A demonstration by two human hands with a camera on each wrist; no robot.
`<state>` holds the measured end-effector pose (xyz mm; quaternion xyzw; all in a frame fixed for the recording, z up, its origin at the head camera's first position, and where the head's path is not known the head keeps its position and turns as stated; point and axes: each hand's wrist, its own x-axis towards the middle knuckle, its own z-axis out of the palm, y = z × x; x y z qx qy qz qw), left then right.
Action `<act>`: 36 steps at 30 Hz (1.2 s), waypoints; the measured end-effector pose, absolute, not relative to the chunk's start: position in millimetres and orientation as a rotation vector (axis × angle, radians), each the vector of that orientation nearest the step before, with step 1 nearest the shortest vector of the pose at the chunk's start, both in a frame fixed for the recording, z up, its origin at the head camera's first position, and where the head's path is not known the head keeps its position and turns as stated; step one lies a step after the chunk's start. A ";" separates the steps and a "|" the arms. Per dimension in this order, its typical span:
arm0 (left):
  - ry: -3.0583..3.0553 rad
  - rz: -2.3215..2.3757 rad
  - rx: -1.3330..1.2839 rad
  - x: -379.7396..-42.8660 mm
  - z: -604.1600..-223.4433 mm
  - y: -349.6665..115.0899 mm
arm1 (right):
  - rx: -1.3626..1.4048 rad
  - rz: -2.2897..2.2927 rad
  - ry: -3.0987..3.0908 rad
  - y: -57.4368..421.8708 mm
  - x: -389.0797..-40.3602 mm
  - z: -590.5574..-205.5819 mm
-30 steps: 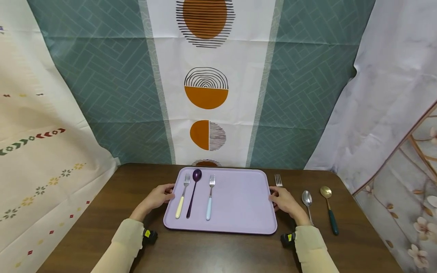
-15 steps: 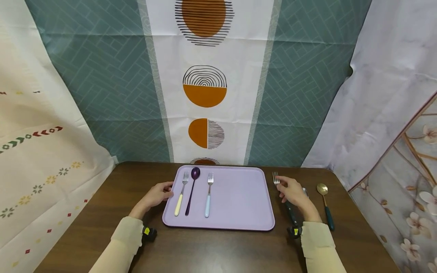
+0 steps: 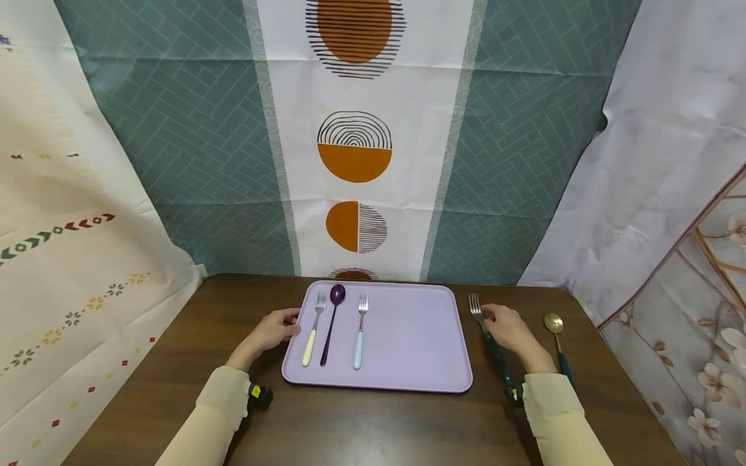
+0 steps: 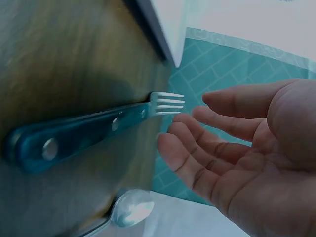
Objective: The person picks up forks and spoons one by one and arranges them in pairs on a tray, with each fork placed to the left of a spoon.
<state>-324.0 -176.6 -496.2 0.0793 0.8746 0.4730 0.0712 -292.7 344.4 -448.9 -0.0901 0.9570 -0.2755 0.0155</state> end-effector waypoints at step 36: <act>2.619 1.433 0.211 -326.0 -498.0 -177.8 | -0.275 -0.513 3.028 334.3 -292.5 -459.6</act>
